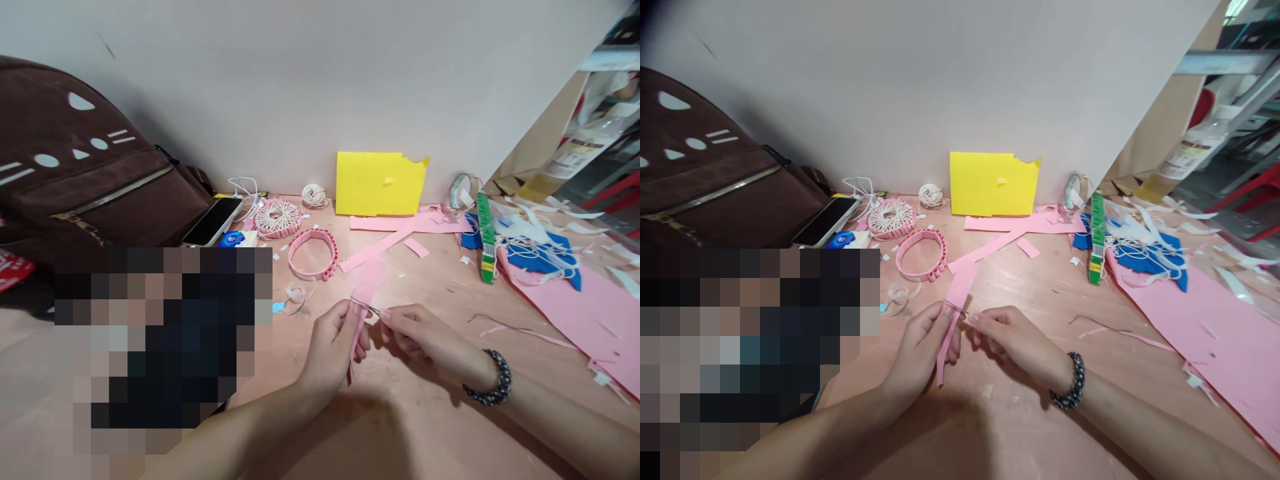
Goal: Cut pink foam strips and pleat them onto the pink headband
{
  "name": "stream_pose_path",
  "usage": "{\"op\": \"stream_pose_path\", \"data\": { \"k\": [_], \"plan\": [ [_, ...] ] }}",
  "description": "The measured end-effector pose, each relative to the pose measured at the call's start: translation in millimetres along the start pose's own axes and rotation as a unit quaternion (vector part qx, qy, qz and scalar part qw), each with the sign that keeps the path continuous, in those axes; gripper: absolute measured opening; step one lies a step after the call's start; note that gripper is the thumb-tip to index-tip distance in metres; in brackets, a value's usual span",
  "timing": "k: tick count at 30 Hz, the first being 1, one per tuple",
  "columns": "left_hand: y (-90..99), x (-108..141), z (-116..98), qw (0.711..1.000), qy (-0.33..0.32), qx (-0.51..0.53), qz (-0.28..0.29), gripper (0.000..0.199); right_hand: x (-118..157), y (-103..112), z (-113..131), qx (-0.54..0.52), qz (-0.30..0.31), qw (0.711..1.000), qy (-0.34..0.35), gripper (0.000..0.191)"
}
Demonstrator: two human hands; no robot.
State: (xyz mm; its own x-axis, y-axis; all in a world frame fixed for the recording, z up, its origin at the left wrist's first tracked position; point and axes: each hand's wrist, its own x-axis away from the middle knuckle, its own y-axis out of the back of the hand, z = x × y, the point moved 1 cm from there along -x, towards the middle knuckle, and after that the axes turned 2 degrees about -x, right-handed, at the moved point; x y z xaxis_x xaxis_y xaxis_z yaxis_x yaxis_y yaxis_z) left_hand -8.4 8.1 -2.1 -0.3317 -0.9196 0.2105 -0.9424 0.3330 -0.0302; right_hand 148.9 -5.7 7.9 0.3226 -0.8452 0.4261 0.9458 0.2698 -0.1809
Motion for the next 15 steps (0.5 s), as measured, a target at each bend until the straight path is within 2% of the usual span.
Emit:
{"op": "stream_pose_path", "data": {
  "k": [4,8,15],
  "plan": [
    [0.4,0,-1,1.0,-0.001,-0.01,0.015,0.027,2,-2,8,-0.025,-0.024,0.999,0.009,0.048],
    [0.4,0,1,1.0,-0.003,-0.011,0.021,0.034,5,0,15,-0.018,-0.058,0.998,0.006,0.049],
    [-0.5,1,6,1.0,-0.026,-0.012,0.013,0.035,5,4,6,0.009,-0.062,0.998,-0.014,0.047]
  ]
}}
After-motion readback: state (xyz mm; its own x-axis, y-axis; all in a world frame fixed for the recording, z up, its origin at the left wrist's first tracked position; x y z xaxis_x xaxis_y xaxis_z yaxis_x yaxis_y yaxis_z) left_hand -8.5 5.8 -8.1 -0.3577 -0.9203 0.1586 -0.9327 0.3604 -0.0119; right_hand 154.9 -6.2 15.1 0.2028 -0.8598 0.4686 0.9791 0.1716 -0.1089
